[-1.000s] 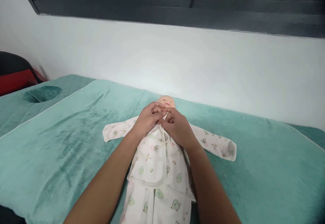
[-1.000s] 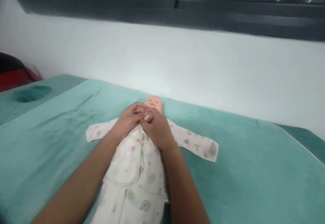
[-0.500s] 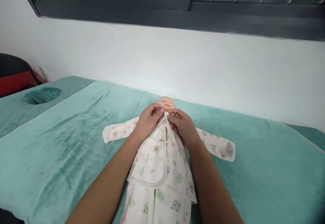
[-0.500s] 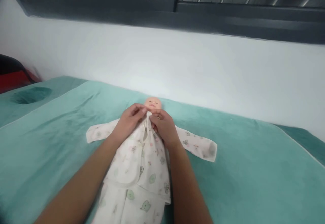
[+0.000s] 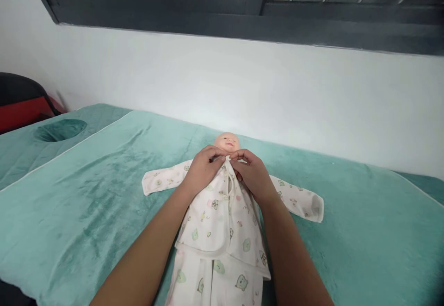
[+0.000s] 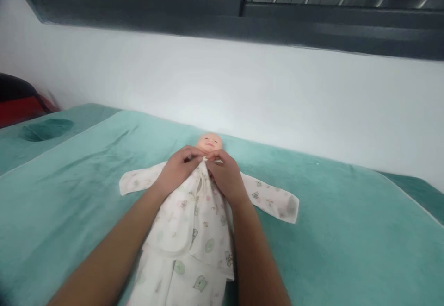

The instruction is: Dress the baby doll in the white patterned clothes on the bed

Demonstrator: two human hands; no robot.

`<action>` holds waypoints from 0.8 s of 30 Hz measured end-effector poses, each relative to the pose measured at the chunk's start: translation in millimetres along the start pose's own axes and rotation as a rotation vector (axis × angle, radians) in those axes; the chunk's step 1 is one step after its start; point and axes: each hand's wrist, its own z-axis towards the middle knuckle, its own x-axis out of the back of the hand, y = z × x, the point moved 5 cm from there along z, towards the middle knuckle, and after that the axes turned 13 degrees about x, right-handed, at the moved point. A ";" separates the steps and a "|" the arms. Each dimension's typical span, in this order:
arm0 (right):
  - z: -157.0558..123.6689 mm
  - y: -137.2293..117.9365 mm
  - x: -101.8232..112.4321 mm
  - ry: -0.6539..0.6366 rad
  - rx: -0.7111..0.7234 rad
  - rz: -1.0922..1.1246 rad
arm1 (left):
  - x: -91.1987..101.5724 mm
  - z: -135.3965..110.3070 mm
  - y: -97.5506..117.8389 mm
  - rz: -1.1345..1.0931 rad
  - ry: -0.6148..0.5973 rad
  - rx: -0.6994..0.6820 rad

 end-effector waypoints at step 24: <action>-33.2 -8.5 -1.7 -0.189 0.004 0.201 | 7.5 -23.3 14.6 -0.138 -0.401 0.004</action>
